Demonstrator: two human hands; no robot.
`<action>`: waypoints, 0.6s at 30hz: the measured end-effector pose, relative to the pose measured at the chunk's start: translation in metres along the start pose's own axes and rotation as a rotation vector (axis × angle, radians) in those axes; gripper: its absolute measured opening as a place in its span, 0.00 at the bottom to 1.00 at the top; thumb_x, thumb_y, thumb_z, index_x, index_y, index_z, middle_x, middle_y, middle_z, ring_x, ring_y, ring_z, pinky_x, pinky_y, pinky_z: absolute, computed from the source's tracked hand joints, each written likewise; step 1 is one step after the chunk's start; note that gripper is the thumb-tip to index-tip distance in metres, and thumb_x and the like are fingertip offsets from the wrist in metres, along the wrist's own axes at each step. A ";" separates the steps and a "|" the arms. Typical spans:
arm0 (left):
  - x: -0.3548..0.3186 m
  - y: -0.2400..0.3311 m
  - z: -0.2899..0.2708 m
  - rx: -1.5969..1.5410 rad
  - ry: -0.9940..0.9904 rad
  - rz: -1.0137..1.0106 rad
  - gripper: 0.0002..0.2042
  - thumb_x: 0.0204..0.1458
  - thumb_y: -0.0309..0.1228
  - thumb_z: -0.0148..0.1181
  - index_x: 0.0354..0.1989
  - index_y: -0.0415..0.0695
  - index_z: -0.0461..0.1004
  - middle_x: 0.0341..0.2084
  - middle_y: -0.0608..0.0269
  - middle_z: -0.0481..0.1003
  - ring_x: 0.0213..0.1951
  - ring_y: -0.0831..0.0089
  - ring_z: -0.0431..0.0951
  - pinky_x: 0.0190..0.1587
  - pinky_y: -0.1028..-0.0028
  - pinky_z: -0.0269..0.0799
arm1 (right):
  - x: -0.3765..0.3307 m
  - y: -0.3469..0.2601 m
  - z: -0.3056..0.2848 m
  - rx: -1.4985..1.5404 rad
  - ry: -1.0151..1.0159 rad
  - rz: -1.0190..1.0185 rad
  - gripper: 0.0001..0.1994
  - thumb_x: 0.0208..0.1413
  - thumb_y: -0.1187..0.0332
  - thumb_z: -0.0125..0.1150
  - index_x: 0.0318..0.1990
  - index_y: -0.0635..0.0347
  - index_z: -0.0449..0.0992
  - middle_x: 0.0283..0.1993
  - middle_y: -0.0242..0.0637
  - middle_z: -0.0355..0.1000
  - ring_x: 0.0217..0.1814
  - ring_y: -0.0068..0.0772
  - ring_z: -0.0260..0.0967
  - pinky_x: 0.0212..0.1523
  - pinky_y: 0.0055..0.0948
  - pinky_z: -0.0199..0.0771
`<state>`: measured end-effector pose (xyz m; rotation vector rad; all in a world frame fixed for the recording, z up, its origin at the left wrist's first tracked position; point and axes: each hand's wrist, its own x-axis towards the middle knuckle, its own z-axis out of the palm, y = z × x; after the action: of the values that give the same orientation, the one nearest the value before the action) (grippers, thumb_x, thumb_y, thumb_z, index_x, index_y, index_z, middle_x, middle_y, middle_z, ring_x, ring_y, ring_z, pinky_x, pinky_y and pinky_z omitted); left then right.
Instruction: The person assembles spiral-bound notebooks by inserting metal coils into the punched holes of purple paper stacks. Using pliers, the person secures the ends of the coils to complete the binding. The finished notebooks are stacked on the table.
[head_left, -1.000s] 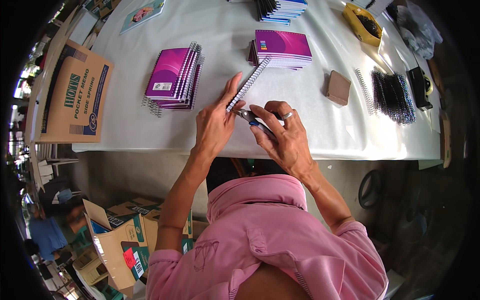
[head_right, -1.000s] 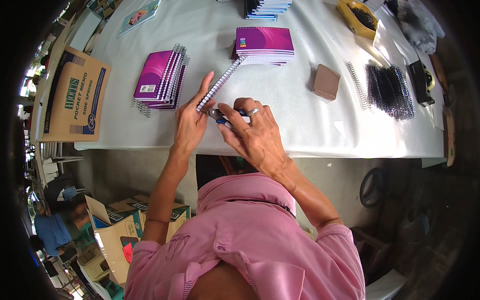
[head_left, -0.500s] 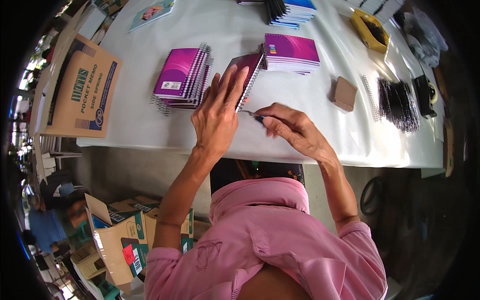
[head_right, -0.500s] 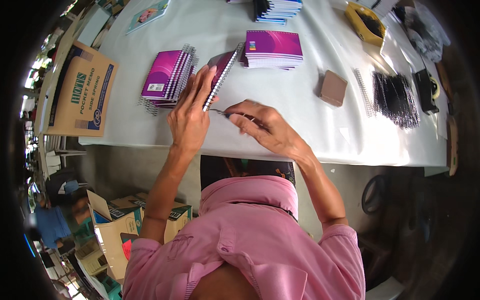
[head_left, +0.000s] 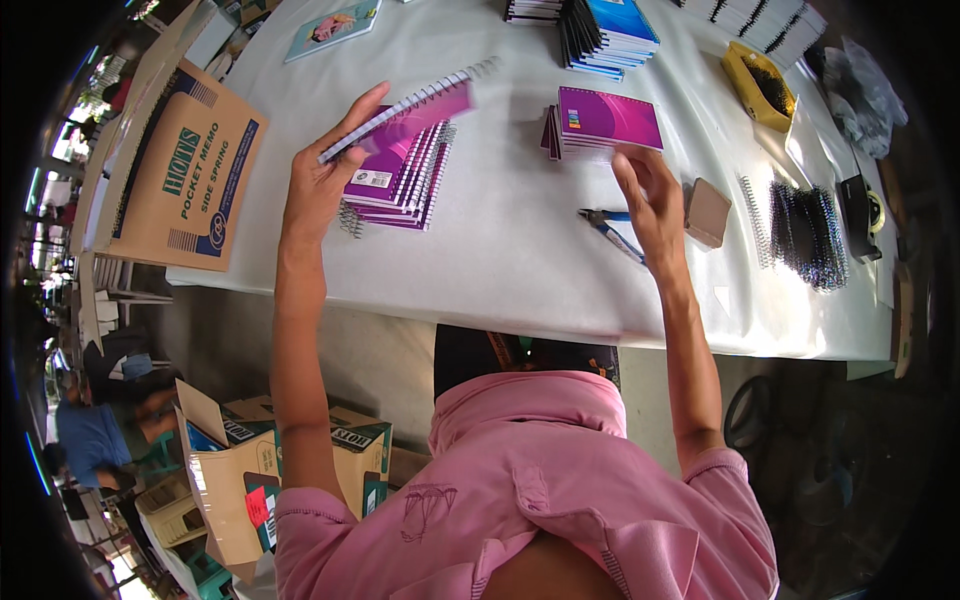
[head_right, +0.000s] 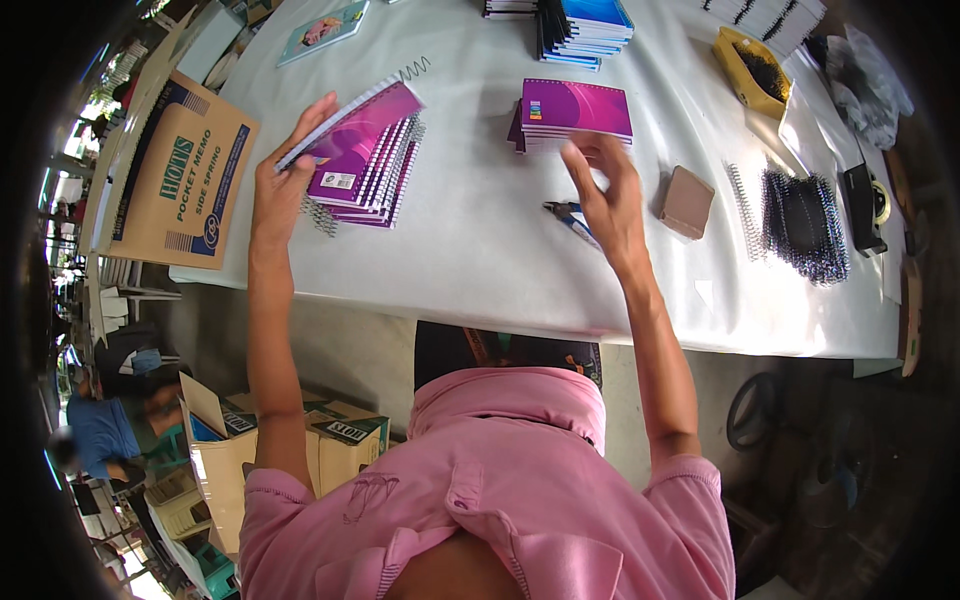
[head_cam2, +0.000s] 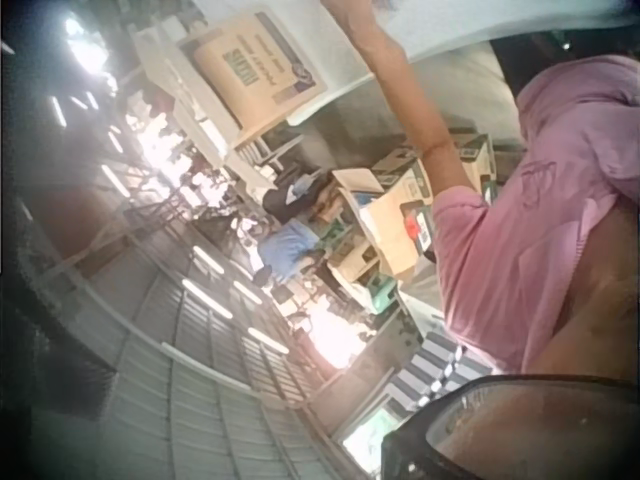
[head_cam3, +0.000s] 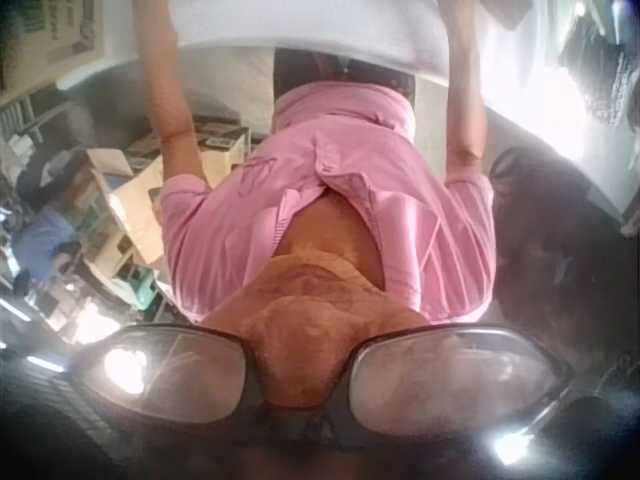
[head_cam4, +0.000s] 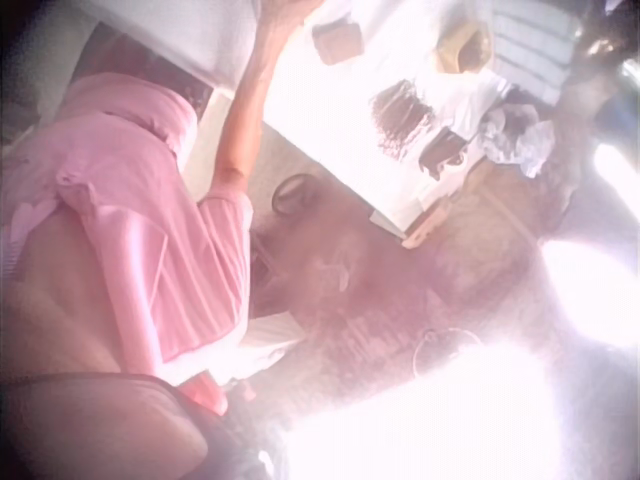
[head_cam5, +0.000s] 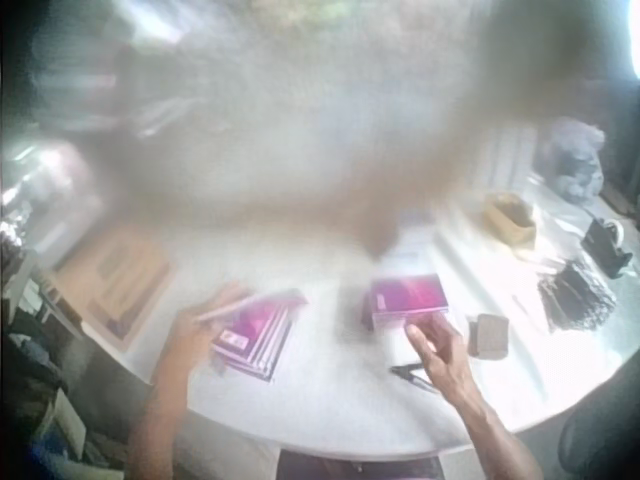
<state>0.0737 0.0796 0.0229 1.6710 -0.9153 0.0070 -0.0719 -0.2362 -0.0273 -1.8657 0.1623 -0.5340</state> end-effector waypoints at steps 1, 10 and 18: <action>0.000 0.004 0.000 -0.203 -0.042 -0.006 0.23 0.53 0.37 0.61 0.59 0.51 0.72 0.62 0.54 0.66 0.65 0.59 0.64 0.69 0.61 0.50 | 0.011 -0.007 0.011 0.176 -0.125 0.038 0.20 0.65 0.54 0.52 0.45 0.66 0.74 0.47 0.42 0.73 0.50 0.34 0.72 0.54 0.34 0.70; 0.019 -0.012 -0.031 -0.399 0.147 -0.150 0.35 0.59 0.35 0.55 0.71 0.42 0.46 0.67 0.48 0.55 0.67 0.62 0.59 0.64 0.67 0.60 | 0.057 -0.078 0.134 0.860 -0.470 0.298 0.20 0.52 0.73 0.68 0.47 0.69 0.64 0.42 0.43 0.72 0.42 0.29 0.72 0.42 0.28 0.76; -0.008 -0.056 -0.035 -0.003 0.179 -0.643 0.27 0.54 0.27 0.63 0.63 0.41 0.65 0.50 0.57 0.76 0.49 0.77 0.75 0.56 0.76 0.67 | 0.054 -0.036 0.135 -0.371 -0.108 -0.344 0.22 0.42 0.60 0.75 0.40 0.62 0.72 0.49 0.53 0.66 0.50 0.51 0.67 0.49 0.44 0.70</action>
<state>0.1152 0.1142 -0.0156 1.8612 -0.2177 -0.2750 0.0296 -0.1264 -0.0150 -2.2985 -0.1451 -0.6688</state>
